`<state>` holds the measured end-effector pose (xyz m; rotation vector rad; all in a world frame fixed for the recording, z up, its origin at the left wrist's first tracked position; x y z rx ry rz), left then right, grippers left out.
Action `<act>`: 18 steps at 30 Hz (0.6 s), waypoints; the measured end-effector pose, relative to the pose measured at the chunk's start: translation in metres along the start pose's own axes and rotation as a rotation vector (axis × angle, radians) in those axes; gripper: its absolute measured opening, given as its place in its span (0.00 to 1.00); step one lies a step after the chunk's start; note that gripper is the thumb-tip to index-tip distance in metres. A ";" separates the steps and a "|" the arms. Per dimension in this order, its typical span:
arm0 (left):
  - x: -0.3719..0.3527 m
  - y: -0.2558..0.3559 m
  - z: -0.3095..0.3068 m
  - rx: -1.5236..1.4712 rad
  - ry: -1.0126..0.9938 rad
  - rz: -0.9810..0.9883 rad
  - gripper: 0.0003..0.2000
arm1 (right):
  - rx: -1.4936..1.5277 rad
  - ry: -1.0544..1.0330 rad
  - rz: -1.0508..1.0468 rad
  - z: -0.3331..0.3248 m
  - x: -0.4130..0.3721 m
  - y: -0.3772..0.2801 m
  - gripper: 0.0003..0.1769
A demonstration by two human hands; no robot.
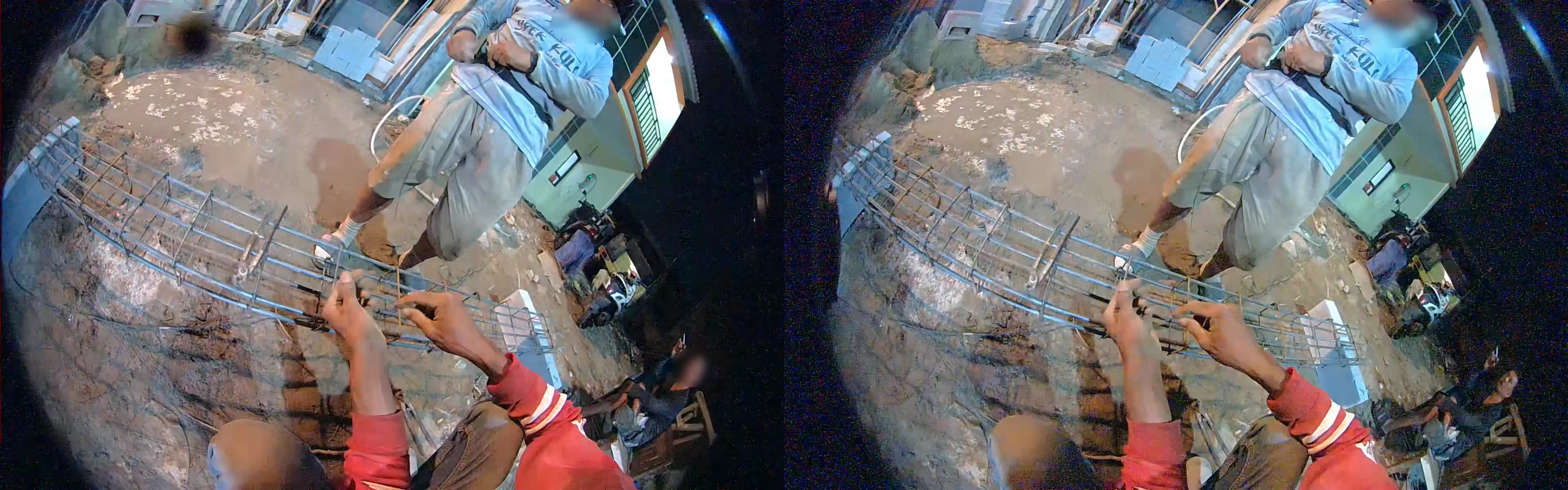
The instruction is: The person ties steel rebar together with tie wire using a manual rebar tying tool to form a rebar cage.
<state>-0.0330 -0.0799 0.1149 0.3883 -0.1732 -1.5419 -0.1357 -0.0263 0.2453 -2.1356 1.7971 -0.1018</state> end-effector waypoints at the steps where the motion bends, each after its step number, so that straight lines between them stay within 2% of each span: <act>1: -0.001 0.006 -0.004 -0.014 0.060 0.085 0.15 | 0.039 -0.029 -0.029 0.001 0.002 -0.002 0.11; 2: 0.003 0.009 -0.005 -0.016 0.056 0.085 0.15 | 0.078 -0.059 -0.058 0.002 0.004 -0.005 0.11; 3: 0.004 0.021 -0.017 -0.078 0.167 0.178 0.15 | 0.076 -0.057 -0.055 -0.002 0.004 -0.006 0.11; 4: 0.001 0.031 -0.028 -0.138 0.282 0.269 0.15 | 0.012 -0.027 -0.153 -0.011 0.001 -0.014 0.10; 5: -0.001 0.038 -0.033 -0.169 0.295 0.270 0.14 | -0.052 -0.001 -0.251 -0.017 -0.003 -0.022 0.10; 6: -0.002 0.043 -0.033 -0.170 0.304 0.263 0.14 | -0.052 -0.010 -0.244 -0.018 -0.002 -0.021 0.10; 8: -0.007 0.051 -0.035 -0.199 0.397 0.263 0.14 | -0.256 0.052 -0.374 -0.018 -0.002 -0.030 0.08; 9: -0.010 0.054 -0.031 -0.231 0.392 0.237 0.14 | -0.289 0.032 -0.306 -0.020 0.001 -0.033 0.07; 10: -0.011 0.056 -0.030 -0.230 0.403 0.232 0.14 | -0.288 0.021 -0.302 -0.021 0.005 -0.031 0.07; 12: -0.010 0.051 -0.022 -0.410 0.340 0.177 0.14 | -0.392 0.070 -0.289 -0.023 0.011 -0.021 0.06; 14: -0.012 0.050 -0.019 -0.424 0.340 0.121 0.13 | -0.425 0.096 -0.259 -0.025 0.016 -0.015 0.06; 16: -0.009 0.052 -0.017 -0.478 0.300 0.108 0.14 | -0.586 0.286 -0.382 -0.033 0.012 -0.032 0.08; 17: -0.009 0.055 -0.018 -0.477 0.299 0.105 0.14 | -0.575 0.226 -0.287 -0.032 0.015 -0.030 0.07; 18: -0.011 0.059 -0.020 -0.468 0.326 0.108 0.13 | -0.576 0.227 -0.281 -0.028 0.016 -0.033 0.07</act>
Point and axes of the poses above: each hand's wrist, its own x-axis towards the middle knuckle, its own z-axis out of the palm, y = z × x, the point moved 7 cm from there along x, towards the middle knuckle, and after that the axes turned 15 degrees about -y, right-handed, at the moved point
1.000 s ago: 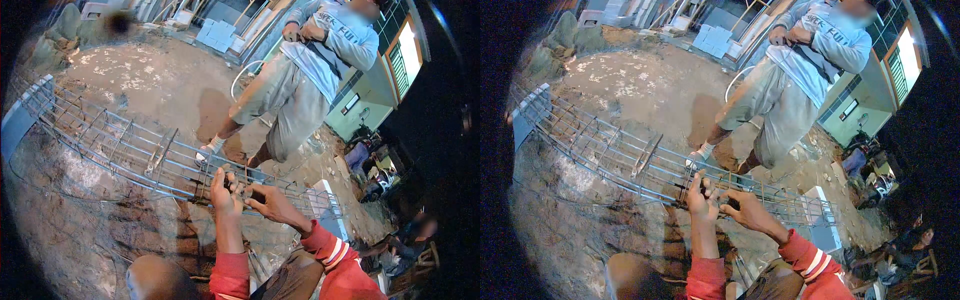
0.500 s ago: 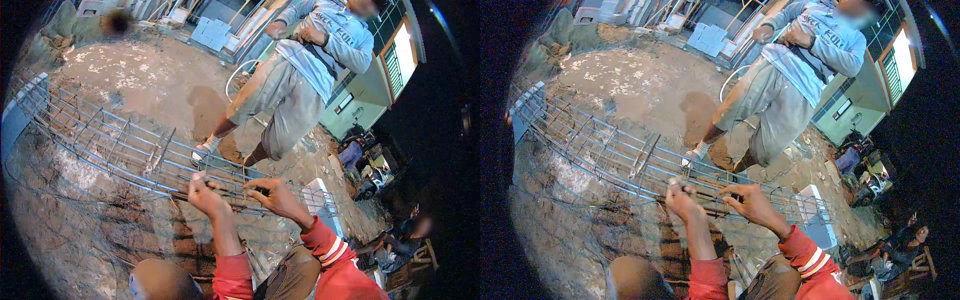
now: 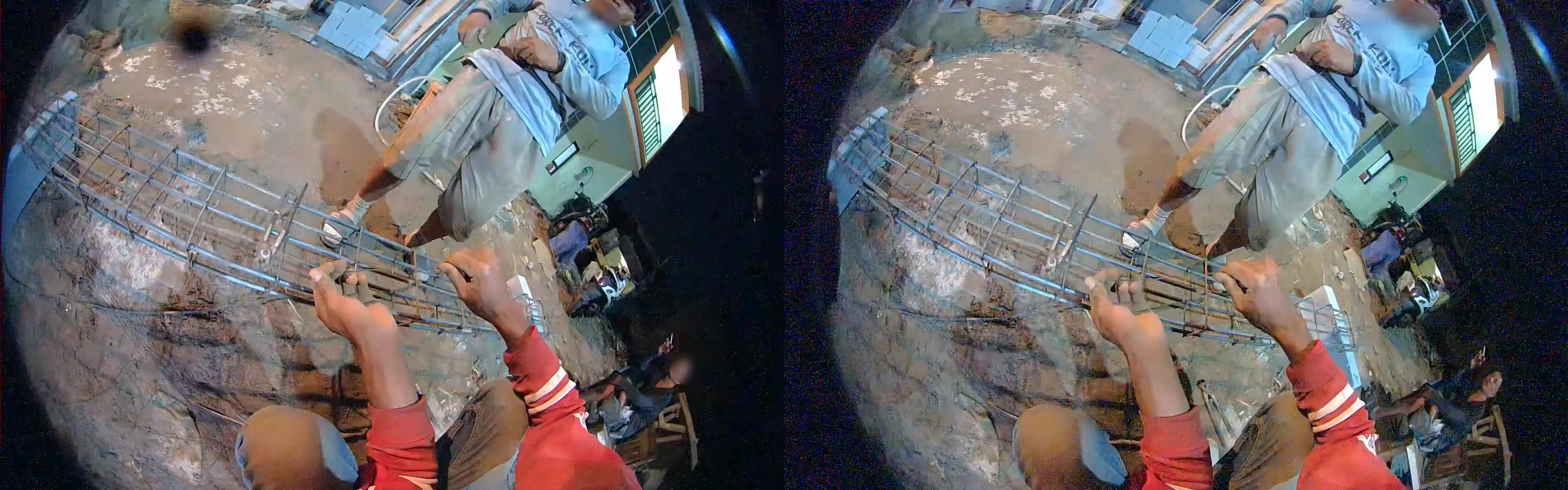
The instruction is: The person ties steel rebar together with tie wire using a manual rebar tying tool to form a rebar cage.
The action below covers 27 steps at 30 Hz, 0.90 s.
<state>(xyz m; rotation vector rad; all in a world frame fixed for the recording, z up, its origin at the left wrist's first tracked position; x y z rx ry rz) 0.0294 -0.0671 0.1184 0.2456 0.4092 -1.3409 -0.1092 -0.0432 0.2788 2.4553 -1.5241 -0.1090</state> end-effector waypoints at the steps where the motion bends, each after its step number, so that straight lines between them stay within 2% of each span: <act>1: -0.002 0.005 0.000 0.008 0.024 0.008 0.13 | 0.091 -0.031 0.079 0.005 0.000 0.001 0.07; 3: -0.003 0.011 0.001 0.016 0.043 0.004 0.13 | 0.176 -0.059 0.169 0.011 0.003 0.001 0.06; 5: 0.002 0.025 0.000 -0.087 0.027 0.109 0.12 | 0.173 -0.039 0.020 0.010 0.009 -0.015 0.08; 6: 0.009 0.026 -0.008 -0.084 0.019 0.100 0.12 | 0.170 -0.032 0.030 0.010 0.012 -0.014 0.08; 8: 0.024 0.034 -0.020 -0.105 -0.146 0.207 0.13 | -0.015 0.079 -0.225 0.001 0.016 -0.029 0.13; 9: 0.021 0.039 -0.021 -0.075 0.016 0.191 0.13 | -0.019 0.086 -0.213 -0.003 0.017 -0.031 0.13; 12: 0.023 0.043 -0.029 -0.028 0.055 0.202 0.13 | -0.139 0.020 -0.228 -0.008 0.019 -0.042 0.16; 14: 0.024 0.037 -0.025 -0.019 0.045 0.187 0.13 | -0.028 -0.028 -0.069 -0.005 0.021 -0.030 0.17; 16: 0.021 0.031 -0.025 0.003 0.060 0.168 0.14 | -0.067 -0.017 -0.058 -0.010 0.021 -0.020 0.18; 18: 0.021 0.028 -0.023 0.023 0.048 0.169 0.15 | -0.091 0.004 -0.169 -0.017 0.021 -0.017 0.19; 19: 0.021 0.026 -0.024 0.038 0.049 0.173 0.15 | -0.133 -0.091 -0.179 -0.019 0.017 -0.014 0.17; 20: 0.023 0.023 -0.032 0.042 0.042 0.177 0.15 | -0.130 -0.082 -0.178 -0.027 0.012 -0.013 0.17; 22: 0.019 0.030 -0.025 0.245 -0.035 0.241 0.14 | -0.267 -0.100 -0.275 -0.034 0.004 -0.015 0.18; 23: 0.016 0.023 -0.034 0.176 0.113 0.172 0.13 | -0.265 -0.089 -0.277 -0.036 -0.005 -0.008 0.18; 24: 0.019 0.017 -0.034 0.175 0.095 0.185 0.13 | -0.244 -0.155 -0.242 -0.032 -0.015 0.004 0.20; 25: 0.023 0.006 -0.035 0.112 -0.015 0.140 0.14 | -0.216 -0.222 -0.207 -0.024 -0.026 0.013 0.21; 26: 0.027 -0.005 -0.034 0.044 -0.120 0.098 0.15 | -0.214 -0.205 -0.219 -0.023 -0.036 0.017 0.21; 27: 0.022 -0.013 -0.026 0.027 -0.170 0.027 0.16 | -0.107 -0.245 -0.142 -0.019 -0.044 0.028 0.22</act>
Point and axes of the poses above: each hand's wrist, its own x-axis towards the middle knuckle, its own z-axis out of the palm, y = z × x, the point moved 7 cm from there along x, towards the middle knuckle, and after that the axes turned 15 degrees about -y, right-handed, at the moved point
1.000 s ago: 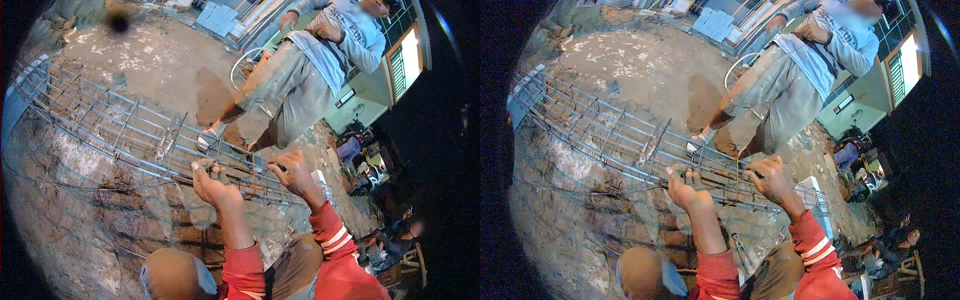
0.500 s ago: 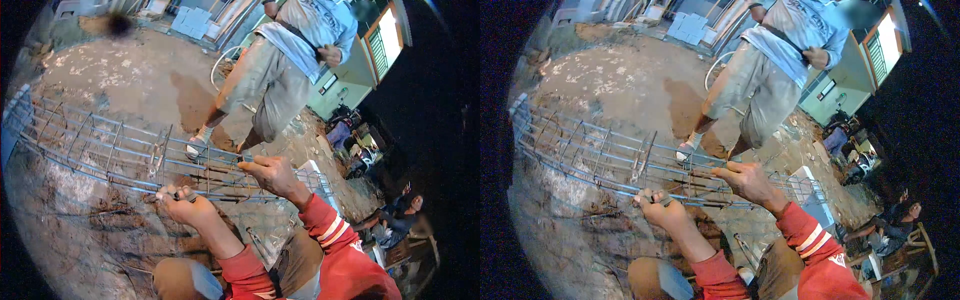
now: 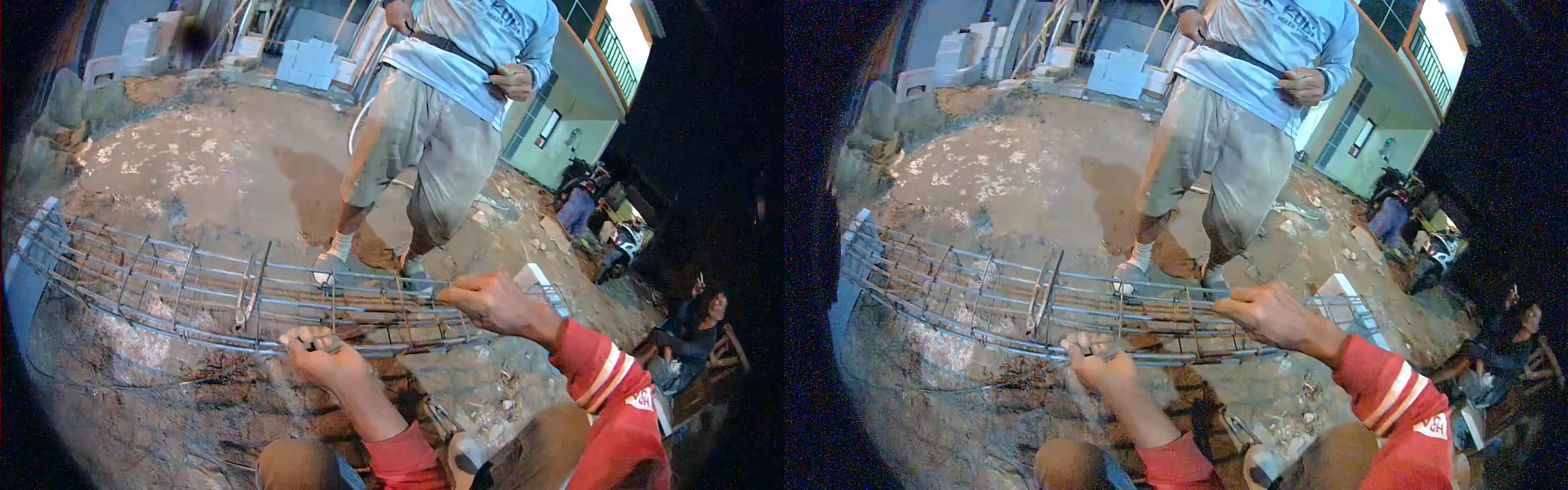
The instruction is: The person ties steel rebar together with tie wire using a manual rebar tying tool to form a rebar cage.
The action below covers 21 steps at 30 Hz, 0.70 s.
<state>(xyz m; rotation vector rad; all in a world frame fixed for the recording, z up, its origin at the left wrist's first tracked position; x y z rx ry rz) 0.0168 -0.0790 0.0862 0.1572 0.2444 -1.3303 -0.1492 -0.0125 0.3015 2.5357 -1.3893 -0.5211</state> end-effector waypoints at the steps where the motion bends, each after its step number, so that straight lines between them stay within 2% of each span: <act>1: -0.003 -0.007 0.001 0.003 -0.009 0.018 0.16 | 0.122 -0.040 0.060 0.010 -0.008 0.011 0.23; 3: -0.009 -0.022 0.018 0.065 -0.187 0.039 0.10 | 0.099 0.006 0.050 0.022 -0.023 0.027 0.21; 5: -0.024 -0.036 0.029 0.117 -0.192 0.032 0.10 | 0.084 0.059 0.037 0.032 -0.038 0.040 0.20; 7: -0.027 -0.056 0.030 0.038 -0.278 0.022 0.11 | 0.218 0.171 0.113 0.036 -0.059 0.059 0.16; 8: -0.024 -0.066 0.026 -0.042 -0.391 0.000 0.12 | 0.442 0.140 0.173 0.057 -0.071 0.077 0.11; 9: -0.024 -0.069 0.025 -0.020 -0.397 0.017 0.12 | 0.461 0.152 0.157 0.063 -0.082 0.082 0.11; 11: -0.028 -0.083 0.020 -0.010 -0.390 -0.051 0.12 | 1.051 0.296 0.106 0.065 -0.116 0.092 0.10; 12: -0.028 -0.096 0.023 -0.135 -0.561 -0.190 0.11 | 1.083 0.299 0.091 0.065 -0.127 0.090 0.10; 13: -0.035 -0.100 0.022 -0.098 -0.549 -0.177 0.11 | 1.257 0.481 -0.043 0.056 -0.142 0.088 0.10; 14: -0.042 -0.112 0.020 -0.048 -0.488 -0.247 0.11 | 1.431 0.666 -0.176 0.054 -0.154 0.092 0.11; 15: -0.049 -0.124 0.020 0.002 -0.425 -0.313 0.11 | 1.478 0.664 -0.186 0.064 -0.156 0.095 0.11; 16: -0.063 -0.132 0.026 0.097 -0.436 -0.257 0.10 | 1.542 0.813 -0.254 0.068 -0.163 0.103 0.14; 17: -0.063 -0.141 0.017 0.180 -0.501 -0.328 0.10 | 1.599 0.974 -0.322 0.073 -0.172 0.114 0.16; 18: -0.076 -0.145 0.014 0.362 -0.434 -0.342 0.10 | 1.474 0.960 -0.282 0.077 -0.179 0.126 0.18; 19: -0.087 -0.151 0.015 0.538 -0.372 -0.344 0.10 | 1.497 0.981 -0.316 0.083 -0.177 0.136 0.18; 20: -0.089 -0.160 0.014 0.550 -0.466 -0.353 0.11 | 1.551 1.127 -0.326 0.091 -0.179 0.151 0.17; 21: -0.106 -0.164 0.027 0.741 -0.366 -0.378 0.11 | 1.603 1.274 -0.341 0.097 -0.181 0.164 0.16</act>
Point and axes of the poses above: each hand's wrist, its own x-axis towards the middle knuckle, its own z-axis out of the palm, y = z × x, the point moved 7 cm from there along x, towards the middle knuckle, and after that the axes turned 15 degrees about -y, right-handed, at the moved point
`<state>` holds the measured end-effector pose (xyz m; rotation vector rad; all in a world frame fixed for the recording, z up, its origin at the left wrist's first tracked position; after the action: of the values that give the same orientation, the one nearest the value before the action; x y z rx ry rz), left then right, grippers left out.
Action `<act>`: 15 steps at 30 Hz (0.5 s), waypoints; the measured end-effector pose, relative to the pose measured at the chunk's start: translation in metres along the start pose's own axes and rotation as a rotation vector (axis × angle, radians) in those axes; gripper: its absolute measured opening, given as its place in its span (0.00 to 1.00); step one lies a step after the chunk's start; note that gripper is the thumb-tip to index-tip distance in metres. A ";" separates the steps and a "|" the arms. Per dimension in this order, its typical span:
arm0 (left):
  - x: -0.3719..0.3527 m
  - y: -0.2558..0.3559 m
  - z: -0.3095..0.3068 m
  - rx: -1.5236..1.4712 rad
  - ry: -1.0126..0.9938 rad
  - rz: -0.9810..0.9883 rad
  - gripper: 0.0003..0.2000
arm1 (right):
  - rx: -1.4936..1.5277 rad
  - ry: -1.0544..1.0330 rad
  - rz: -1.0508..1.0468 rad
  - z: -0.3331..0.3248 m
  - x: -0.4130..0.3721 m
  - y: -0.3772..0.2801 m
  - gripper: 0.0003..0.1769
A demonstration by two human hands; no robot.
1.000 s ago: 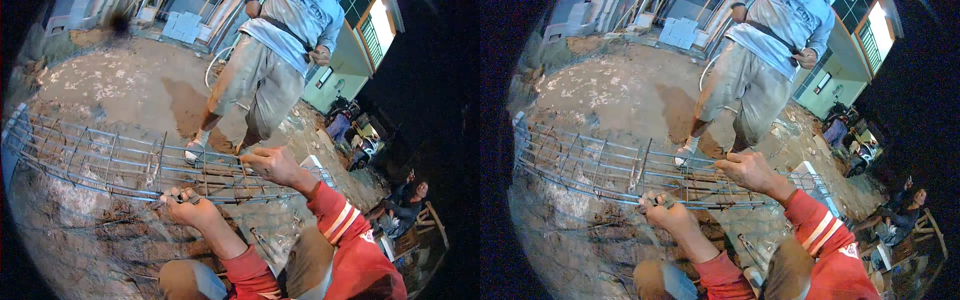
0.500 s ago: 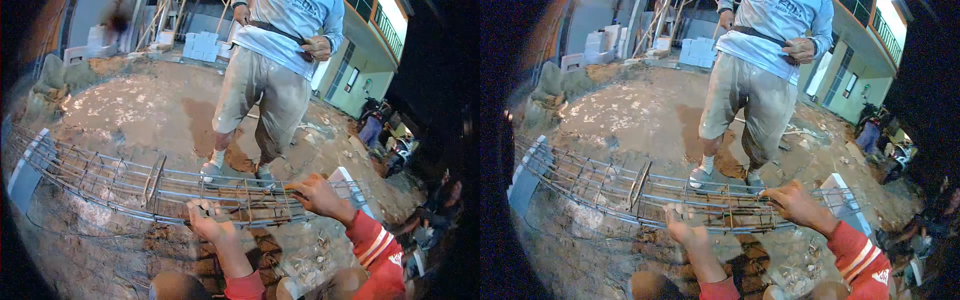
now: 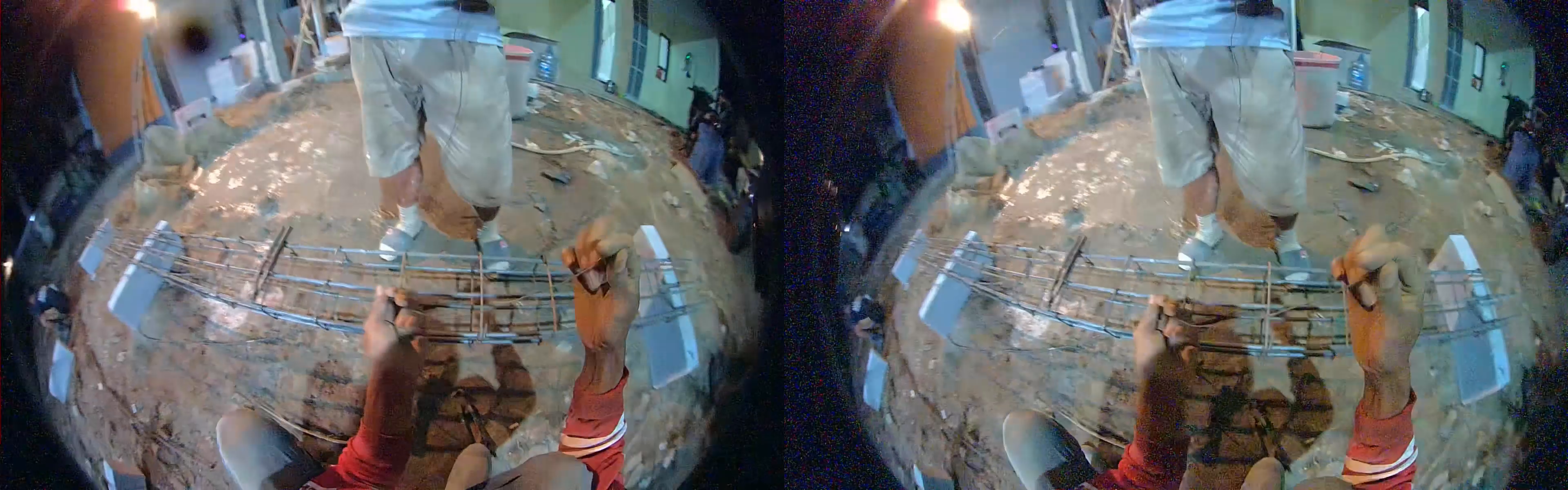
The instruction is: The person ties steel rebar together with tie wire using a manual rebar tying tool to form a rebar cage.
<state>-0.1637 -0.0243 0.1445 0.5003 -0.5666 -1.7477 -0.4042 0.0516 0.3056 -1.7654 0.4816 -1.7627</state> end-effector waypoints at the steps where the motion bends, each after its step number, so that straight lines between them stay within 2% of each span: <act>1: 0.007 -0.003 0.005 -0.015 -0.047 0.031 0.11 | 0.168 0.073 -0.001 0.000 0.005 0.004 0.13; 2: 0.015 -0.007 0.008 -0.033 -0.094 0.058 0.11 | 0.206 0.066 -0.023 0.001 0.009 0.009 0.13; 3: 0.017 -0.006 0.013 0.099 -0.085 0.083 0.10 | 0.473 0.131 -0.032 -0.003 0.010 0.020 0.12; 4: 0.024 -0.013 0.021 -0.017 -0.123 0.100 0.11 | 0.739 0.195 -0.033 -0.008 0.009 0.030 0.12; 6: 0.034 -0.002 0.027 0.683 -0.096 -0.203 0.12 | 0.811 0.134 -0.032 -0.017 0.007 0.033 0.11; 7: 0.034 0.000 0.022 0.704 -0.074 -0.199 0.12 | 0.843 0.076 -0.020 -0.020 0.004 0.034 0.11; 8: 0.035 0.023 0.029 1.400 0.001 0.020 0.12 | 0.870 0.021 -0.012 -0.022 0.001 0.036 0.11; 9: 0.029 0.035 0.046 2.088 0.072 0.263 0.13 | 0.888 0.154 0.079 -0.020 0.000 0.035 0.12; 10: 0.020 0.047 0.065 2.073 -0.027 0.504 0.13 | 0.908 0.182 0.078 -0.020 0.002 0.035 0.12; 11: 0.009 0.057 0.082 2.025 -0.132 0.723 0.15 | 0.881 0.095 0.126 -0.016 0.005 0.036 0.14; 12: 0.009 0.062 0.094 1.688 -0.182 0.452 0.17 | 0.851 0.012 0.187 -0.011 0.005 0.040 0.16; 13: 0.000 0.066 0.107 1.596 -0.123 0.309 0.17 | 0.819 -0.068 0.260 -0.003 0.002 0.045 0.18; 14: -0.001 0.063 0.113 1.406 -0.273 0.307 0.14 | 0.930 -0.014 0.276 0.010 -0.004 0.059 0.21; 15: -0.012 0.059 0.140 1.314 -0.422 0.334 0.14 | 0.921 -0.101 0.333 0.025 -0.014 0.065 0.22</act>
<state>-0.1996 -0.0090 0.2920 0.8435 -1.9928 -0.9539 -0.3700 0.0146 0.2553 -1.0308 -0.0936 -1.3184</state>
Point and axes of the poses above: each hand's wrist, its own x-axis towards the middle knuckle, its own z-axis out of the palm, y = z × x, the point moved 7 cm from there along x, towards the middle knuckle, and after that the axes turned 15 degrees about -y, right-handed, at the moved point
